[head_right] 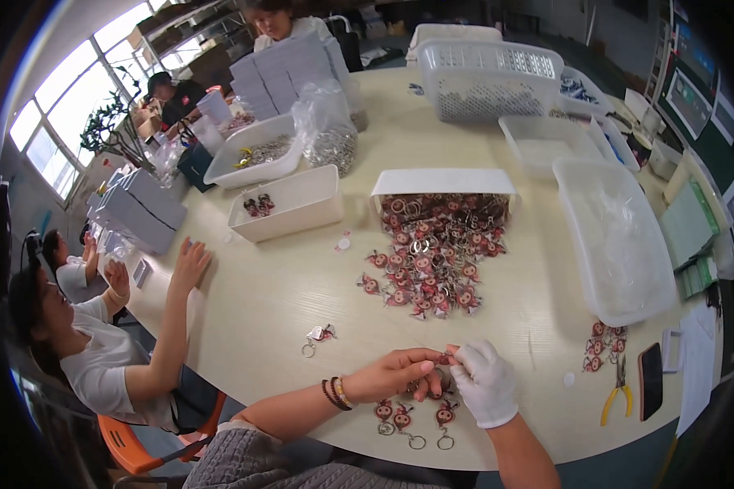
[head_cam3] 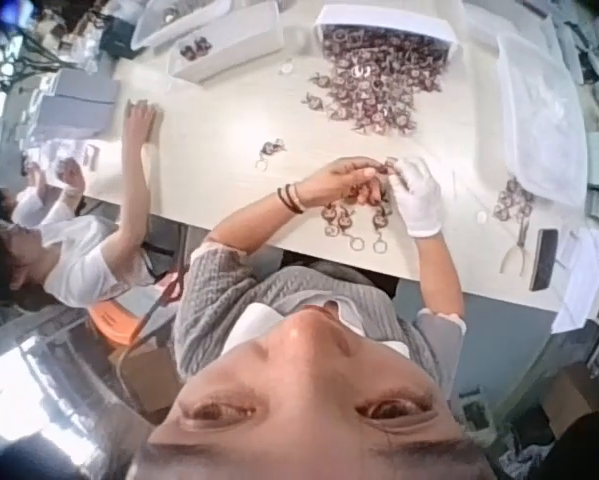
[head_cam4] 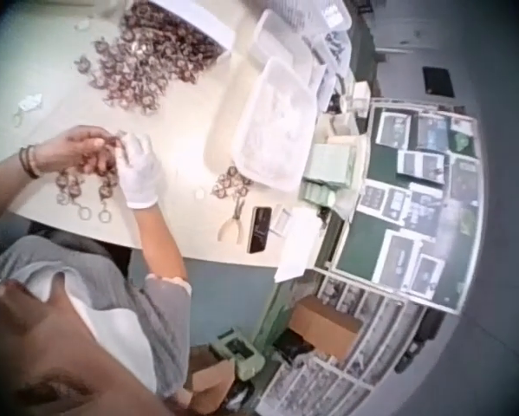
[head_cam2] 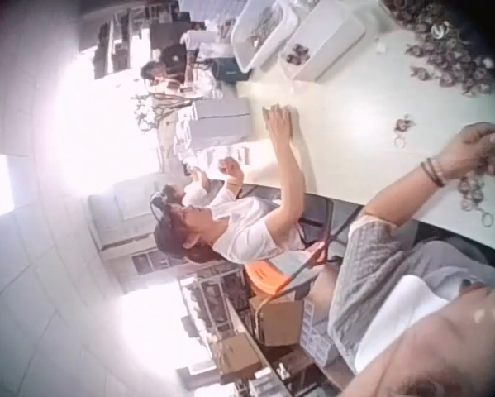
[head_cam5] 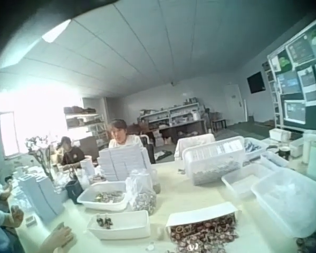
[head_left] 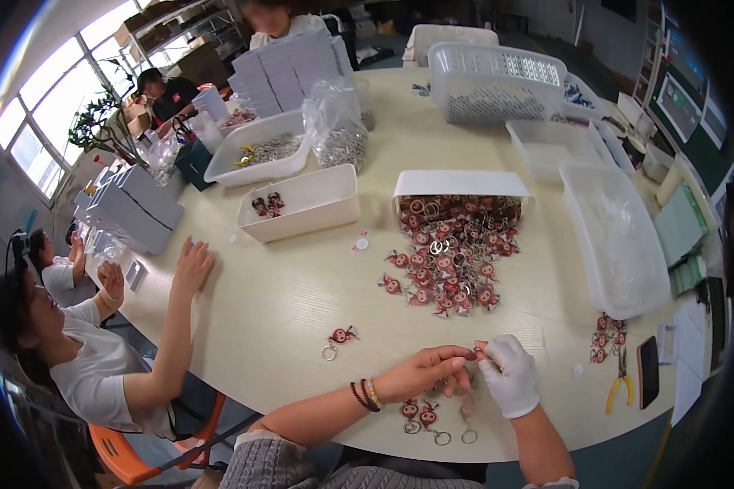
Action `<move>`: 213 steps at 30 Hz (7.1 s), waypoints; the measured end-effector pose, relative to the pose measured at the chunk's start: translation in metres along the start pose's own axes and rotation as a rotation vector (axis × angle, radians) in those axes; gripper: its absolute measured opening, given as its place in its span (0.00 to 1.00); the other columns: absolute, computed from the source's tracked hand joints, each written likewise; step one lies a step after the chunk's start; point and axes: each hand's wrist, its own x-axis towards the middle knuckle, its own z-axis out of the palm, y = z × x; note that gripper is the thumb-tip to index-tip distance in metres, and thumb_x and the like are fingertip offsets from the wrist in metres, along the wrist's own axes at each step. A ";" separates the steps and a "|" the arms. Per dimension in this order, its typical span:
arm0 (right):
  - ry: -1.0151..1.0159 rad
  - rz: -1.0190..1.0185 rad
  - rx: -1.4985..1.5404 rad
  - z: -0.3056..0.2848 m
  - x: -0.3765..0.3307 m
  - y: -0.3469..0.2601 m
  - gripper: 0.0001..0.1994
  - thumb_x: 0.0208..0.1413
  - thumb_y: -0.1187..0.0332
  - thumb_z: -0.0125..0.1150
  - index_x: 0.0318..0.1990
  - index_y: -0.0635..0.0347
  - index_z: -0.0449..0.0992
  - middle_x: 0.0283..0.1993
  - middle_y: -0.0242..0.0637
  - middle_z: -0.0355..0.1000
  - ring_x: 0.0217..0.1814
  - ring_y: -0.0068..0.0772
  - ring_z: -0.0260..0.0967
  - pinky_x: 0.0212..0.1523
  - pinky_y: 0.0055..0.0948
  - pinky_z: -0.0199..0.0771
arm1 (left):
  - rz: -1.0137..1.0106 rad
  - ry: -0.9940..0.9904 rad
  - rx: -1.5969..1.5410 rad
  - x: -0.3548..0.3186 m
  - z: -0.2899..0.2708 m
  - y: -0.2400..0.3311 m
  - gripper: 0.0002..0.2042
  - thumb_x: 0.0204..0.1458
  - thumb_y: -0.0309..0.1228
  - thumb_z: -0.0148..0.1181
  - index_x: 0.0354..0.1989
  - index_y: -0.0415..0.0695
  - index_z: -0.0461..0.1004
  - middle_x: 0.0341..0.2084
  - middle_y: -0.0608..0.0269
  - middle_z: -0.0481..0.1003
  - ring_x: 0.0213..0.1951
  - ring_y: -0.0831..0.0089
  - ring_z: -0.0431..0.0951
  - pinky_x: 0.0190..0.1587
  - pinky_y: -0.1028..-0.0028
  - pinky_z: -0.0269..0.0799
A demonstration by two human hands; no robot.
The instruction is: The person points at a display board, then picks up keychains from the table, wipes them with a gloved hand, and sets them on the table.
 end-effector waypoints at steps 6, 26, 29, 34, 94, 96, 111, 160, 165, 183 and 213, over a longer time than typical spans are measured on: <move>0.069 -0.083 -0.154 0.001 -0.002 -0.010 0.03 0.42 0.74 0.60 0.27 0.59 0.72 0.28 0.39 0.67 0.24 0.40 0.67 0.24 0.32 0.66 | 0.113 0.059 0.187 -0.004 0.002 -0.003 0.19 0.59 0.39 0.43 0.54 0.41 0.62 0.30 0.69 0.73 0.25 0.86 0.68 0.29 0.86 0.63; 0.133 -0.183 -0.364 0.022 -0.007 -0.015 0.06 0.41 0.70 0.60 0.28 0.54 0.69 0.29 0.35 0.66 0.22 0.42 0.67 0.21 0.35 0.66 | 0.267 0.204 0.245 -0.011 0.005 -0.008 0.18 0.59 0.39 0.44 0.50 0.38 0.62 0.33 0.65 0.73 0.25 0.85 0.70 0.31 0.83 0.65; 0.160 -0.147 -0.280 0.022 -0.004 -0.011 0.05 0.43 0.72 0.58 0.29 0.56 0.70 0.30 0.36 0.67 0.25 0.41 0.68 0.24 0.35 0.67 | 0.273 0.099 0.190 -0.007 0.005 -0.013 0.18 0.59 0.39 0.44 0.52 0.38 0.61 0.33 0.65 0.73 0.25 0.85 0.70 0.31 0.83 0.65; 0.088 -0.123 -0.197 0.021 -0.003 -0.009 0.04 0.43 0.73 0.58 0.29 0.58 0.72 0.30 0.38 0.68 0.28 0.42 0.69 0.27 0.34 0.68 | 0.247 0.124 0.257 -0.004 -0.001 -0.019 0.18 0.59 0.38 0.44 0.52 0.39 0.62 0.28 0.67 0.73 0.25 0.84 0.70 0.29 0.81 0.64; 0.084 -0.136 -0.068 0.001 -0.011 -0.004 0.06 0.48 0.67 0.58 0.35 0.53 0.72 0.32 0.32 0.67 0.26 0.38 0.70 0.24 0.32 0.71 | 0.240 -0.020 0.161 -0.011 0.007 -0.004 0.18 0.59 0.31 0.43 0.56 0.37 0.58 0.44 0.60 0.70 0.40 0.75 0.72 0.43 0.75 0.67; 0.107 -0.174 -0.088 0.000 -0.011 -0.004 0.04 0.48 0.67 0.58 0.31 0.54 0.71 0.31 0.32 0.67 0.25 0.37 0.69 0.22 0.31 0.70 | 0.255 -0.003 0.232 -0.010 0.007 -0.004 0.19 0.58 0.29 0.45 0.57 0.36 0.57 0.44 0.59 0.70 0.40 0.76 0.72 0.44 0.76 0.68; 0.082 -0.186 -0.084 -0.001 -0.011 -0.006 0.06 0.46 0.69 0.60 0.32 0.56 0.72 0.31 0.35 0.68 0.27 0.37 0.70 0.24 0.30 0.69 | 0.299 0.045 0.278 -0.009 0.007 -0.008 0.19 0.57 0.26 0.46 0.57 0.35 0.56 0.45 0.55 0.70 0.41 0.72 0.73 0.45 0.74 0.69; -0.226 -0.167 0.122 -0.002 -0.009 -0.007 0.11 0.50 0.60 0.57 0.31 0.57 0.65 0.28 0.36 0.62 0.26 0.36 0.64 0.28 0.30 0.64 | 0.299 0.234 -0.161 -0.006 0.015 -0.006 0.12 0.59 0.34 0.44 0.43 0.38 0.66 0.34 0.57 0.74 0.34 0.71 0.76 0.39 0.73 0.73; -0.546 -0.112 0.470 -0.002 0.000 -0.011 0.09 0.49 0.65 0.56 0.31 0.57 0.64 0.30 0.31 0.61 0.27 0.23 0.60 0.31 0.23 0.63 | 0.480 0.387 -0.373 -0.017 -0.033 0.012 0.15 0.59 0.38 0.43 0.46 0.40 0.65 0.35 0.53 0.73 0.36 0.68 0.76 0.39 0.71 0.72; 0.052 0.341 1.162 -0.070 0.145 0.006 0.08 0.56 0.64 0.42 0.25 0.51 0.60 0.17 0.23 0.50 0.09 0.14 0.38 0.07 0.16 0.35 | 0.211 0.116 -0.623 -0.011 -0.023 0.008 0.14 0.58 0.41 0.46 0.38 0.42 0.70 0.27 0.65 0.75 0.29 0.80 0.76 0.23 0.81 0.69; 0.435 0.421 0.727 -0.131 0.094 0.031 0.22 0.57 0.42 0.39 0.33 0.52 0.66 0.13 0.18 0.50 0.09 0.10 0.40 0.09 0.15 0.35 | 0.233 0.107 -0.530 -0.003 -0.050 0.009 0.14 0.56 0.35 0.48 0.48 0.41 0.64 0.36 0.55 0.73 0.32 0.70 0.73 0.37 0.72 0.69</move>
